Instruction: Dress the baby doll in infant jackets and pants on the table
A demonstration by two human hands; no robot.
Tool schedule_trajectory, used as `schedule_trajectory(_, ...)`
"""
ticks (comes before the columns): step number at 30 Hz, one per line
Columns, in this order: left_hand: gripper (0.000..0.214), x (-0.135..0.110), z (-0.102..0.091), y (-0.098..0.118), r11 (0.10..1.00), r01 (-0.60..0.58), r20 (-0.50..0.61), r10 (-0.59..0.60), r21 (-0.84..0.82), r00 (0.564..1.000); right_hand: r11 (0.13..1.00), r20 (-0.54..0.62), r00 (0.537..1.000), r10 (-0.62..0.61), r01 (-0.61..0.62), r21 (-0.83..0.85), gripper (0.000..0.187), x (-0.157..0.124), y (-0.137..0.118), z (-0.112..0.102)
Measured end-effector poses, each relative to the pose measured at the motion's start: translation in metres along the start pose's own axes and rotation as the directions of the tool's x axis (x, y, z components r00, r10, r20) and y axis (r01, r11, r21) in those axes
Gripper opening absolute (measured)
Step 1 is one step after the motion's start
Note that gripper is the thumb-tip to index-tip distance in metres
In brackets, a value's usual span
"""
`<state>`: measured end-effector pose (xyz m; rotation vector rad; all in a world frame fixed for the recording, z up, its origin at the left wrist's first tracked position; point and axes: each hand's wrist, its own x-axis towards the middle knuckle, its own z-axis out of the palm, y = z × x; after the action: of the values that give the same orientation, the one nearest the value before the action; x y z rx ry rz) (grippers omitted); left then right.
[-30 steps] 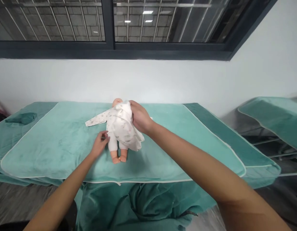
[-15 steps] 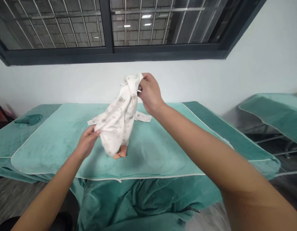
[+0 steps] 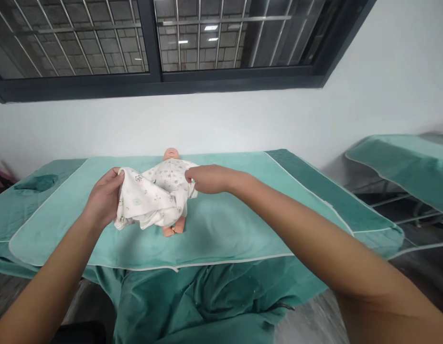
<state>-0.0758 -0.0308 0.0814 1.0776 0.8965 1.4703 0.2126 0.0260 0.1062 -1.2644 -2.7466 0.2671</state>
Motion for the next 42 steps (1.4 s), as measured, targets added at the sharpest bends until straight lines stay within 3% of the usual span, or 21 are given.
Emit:
schedule_trajectory(2,0.027,0.0,0.006,0.003,0.999,0.028,-0.028,-0.03,-0.043,0.999,0.997,-0.152,0.988,-0.019,0.007,-0.082,0.027,0.0,-0.013,0.004)
schedule_trajectory(4,0.022,0.002,0.012,0.005,0.992,0.065,-0.063,-0.072,-0.109,0.995,0.99,-0.258,0.958,-0.128,0.109,-0.085,0.026,-0.002,-0.035,0.01)
schedule_trajectory(7,0.016,0.01,0.025,0.003,0.972,0.109,-0.133,-0.138,-0.207,0.981,0.964,-0.245,0.936,-0.254,0.267,0.02,0.018,-0.007,-0.076,0.027)
schedule_trajectory(10,0.013,0.02,0.037,-0.002,0.959,0.088,-0.24,-0.156,-0.27,0.958,0.968,-0.183,0.978,-0.102,0.14,0.209,0.033,-0.003,-0.109,0.049)
schedule_trajectory(13,0.013,0.024,0.042,-0.005,0.968,0.01,-0.288,-0.085,-0.252,0.954,0.927,-0.2,0.979,0.027,0.05,0.373,0.018,0.012,-0.115,0.057)
schedule_trajectory(16,0.015,0.021,0.032,-0.004,0.998,0.06,-0.152,-0.065,-0.037,0.986,0.827,-0.321,0.94,0.118,0.085,0.555,0.008,0.029,-0.099,0.043)
schedule_trajectory(18,0.019,0.016,0.018,-0.006,0.969,0.083,-0.178,-0.042,0.231,0.983,0.701,-0.351,0.909,0.223,0.1,0.706,0.011,0.036,-0.084,0.029)
schedule_trajectory(20,0.025,0.009,0.004,-0.011,0.861,-0.005,-0.215,0.132,0.508,0.968,0.558,-0.295,0.904,0.309,0.079,0.826,0.01,0.038,-0.072,0.018)
schedule_trajectory(21,0.029,0.005,-0.001,-0.014,0.784,-0.104,-0.144,0.239,0.612,0.96,0.486,-0.249,0.912,0.327,0.064,0.872,0.01,0.038,-0.067,0.016)
schedule_trajectory(23,0.036,-0.007,-0.003,-0.022,0.589,-0.384,0.183,0.372,0.711,0.91,0.325,-0.154,0.933,0.325,0.043,0.945,0.011,0.037,-0.063,0.016)
schedule_trajectory(25,0.045,-0.019,0.002,-0.03,0.361,-0.641,0.535,0.356,0.678,0.766,0.147,-0.071,0.955,0.287,0.029,0.989,0.012,0.037,-0.062,0.022)
schedule_trajectory(26,0.049,-0.024,0.006,-0.033,0.237,-0.721,0.64,0.34,0.651,0.689,0.076,-0.039,0.962,0.269,0.019,0.997,0.012,0.038,-0.062,0.026)
schedule_trajectory(27,0.05,-0.027,0.01,-0.036,0.115,-0.767,0.702,0.334,0.631,0.628,0.025,-0.02,0.968,0.251,0.014,1.0,0.011,0.039,-0.062,0.03)
schedule_trajectory(29,0.043,-0.03,0.015,-0.038,-0.059,-0.79,0.753,0.356,0.61,0.554,-0.01,-0.015,0.974,0.227,0.017,1.0,0.01,0.039,-0.062,0.038)
schedule_trajectory(31,0.028,-0.026,0.016,-0.037,-0.107,-0.79,0.761,0.373,0.604,0.531,0.054,-0.063,0.965,0.254,0.051,0.997,0.015,0.036,-0.064,0.043)
schedule_trajectory(33,0.017,-0.02,0.013,-0.033,-0.044,-0.781,0.738,0.364,0.623,0.568,0.249,-0.223,0.924,0.31,0.148,0.957,0.024,0.029,-0.067,0.045)
schedule_trajectory(34,0.014,-0.018,0.012,-0.031,0.015,-0.755,0.698,0.369,0.655,0.613,0.384,-0.341,0.892,0.297,0.216,0.898,0.026,0.024,-0.069,0.044)
schedule_trajectory(36,0.013,-0.014,0.009,-0.025,0.169,-0.639,0.556,0.361,0.75,0.749,0.623,-0.514,0.85,0.114,0.342,0.704,0.027,0.013,-0.073,0.041)
schedule_trajectory(37,0.015,-0.013,0.009,-0.021,0.258,-0.557,0.465,0.341,0.789,0.817,0.699,-0.514,0.858,-0.019,0.379,0.607,0.031,0.007,-0.075,0.039)
schedule_trajectory(39,0.023,-0.012,0.01,-0.014,0.441,-0.396,0.313,0.252,0.805,0.916,0.797,-0.368,0.905,-0.213,0.379,0.471,0.035,-0.001,-0.077,0.036)
schedule_trajectory(42,0.032,-0.011,0.009,-0.003,0.65,-0.238,0.258,0.068,0.722,0.964,0.859,-0.186,0.947,-0.262,0.317,0.403,0.035,-0.007,-0.074,0.033)
